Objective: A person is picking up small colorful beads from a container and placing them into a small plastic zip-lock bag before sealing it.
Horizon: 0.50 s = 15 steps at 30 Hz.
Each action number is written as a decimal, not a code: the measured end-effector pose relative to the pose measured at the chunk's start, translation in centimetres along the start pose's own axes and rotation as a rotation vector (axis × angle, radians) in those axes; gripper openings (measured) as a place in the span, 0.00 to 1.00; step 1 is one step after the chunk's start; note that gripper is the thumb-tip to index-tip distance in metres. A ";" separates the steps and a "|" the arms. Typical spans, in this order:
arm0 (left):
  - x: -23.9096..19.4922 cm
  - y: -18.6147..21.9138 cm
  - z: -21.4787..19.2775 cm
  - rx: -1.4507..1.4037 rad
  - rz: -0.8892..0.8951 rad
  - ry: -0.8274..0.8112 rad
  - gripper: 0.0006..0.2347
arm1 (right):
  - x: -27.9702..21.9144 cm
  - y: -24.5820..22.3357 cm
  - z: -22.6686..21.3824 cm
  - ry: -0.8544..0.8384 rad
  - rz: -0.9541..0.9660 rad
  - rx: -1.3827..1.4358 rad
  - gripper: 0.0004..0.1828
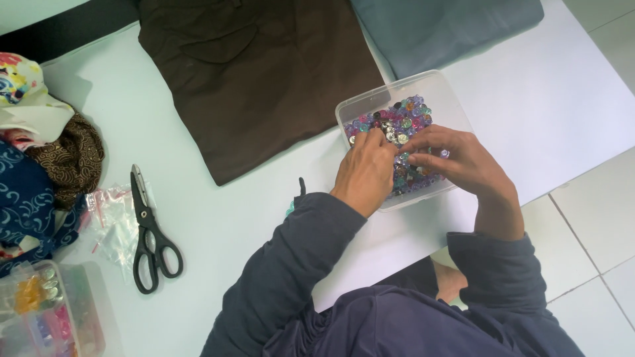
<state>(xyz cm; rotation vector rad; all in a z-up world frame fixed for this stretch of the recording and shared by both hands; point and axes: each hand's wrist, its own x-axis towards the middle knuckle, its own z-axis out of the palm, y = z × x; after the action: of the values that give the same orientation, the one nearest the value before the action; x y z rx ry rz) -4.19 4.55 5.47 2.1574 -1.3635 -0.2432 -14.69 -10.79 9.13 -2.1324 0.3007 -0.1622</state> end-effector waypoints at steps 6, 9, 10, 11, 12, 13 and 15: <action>-3.7 0.3 -4.6 -0.087 -0.028 0.014 0.08 | -0.9 -1.2 1.9 0.017 -0.203 0.042 0.09; -6.8 -1.2 -6.6 -0.205 -0.003 0.053 0.08 | -1.6 -2.9 4.0 -0.003 -0.266 -0.009 0.11; -8.0 -1.6 -7.6 -0.203 -0.021 0.059 0.08 | -1.9 -3.5 5.1 -0.021 -0.271 -0.003 0.11; -9.2 -2.1 -8.7 -0.273 -0.019 0.066 0.07 | -2.2 -4.1 6.3 -0.014 -0.306 -0.011 0.12; -10.4 -2.5 -9.7 -0.343 -0.016 0.074 0.07 | -2.5 -4.8 7.5 -0.007 -0.340 -0.019 0.13; -11.7 -3.4 -9.6 -0.342 -0.028 0.082 0.07 | -2.7 -5.3 8.8 -0.020 -0.346 -0.016 0.13; -14.1 -5.0 -9.2 -0.390 -0.145 0.113 0.10 | -3.1 -6.4 11.5 -0.066 -0.350 -0.078 0.13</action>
<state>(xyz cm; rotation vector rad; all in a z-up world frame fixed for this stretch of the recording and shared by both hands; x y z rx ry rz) -2.83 21.84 8.23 1.9092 -1.0024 -0.4013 -14.08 2.66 8.21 -2.2485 -0.1092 -0.2851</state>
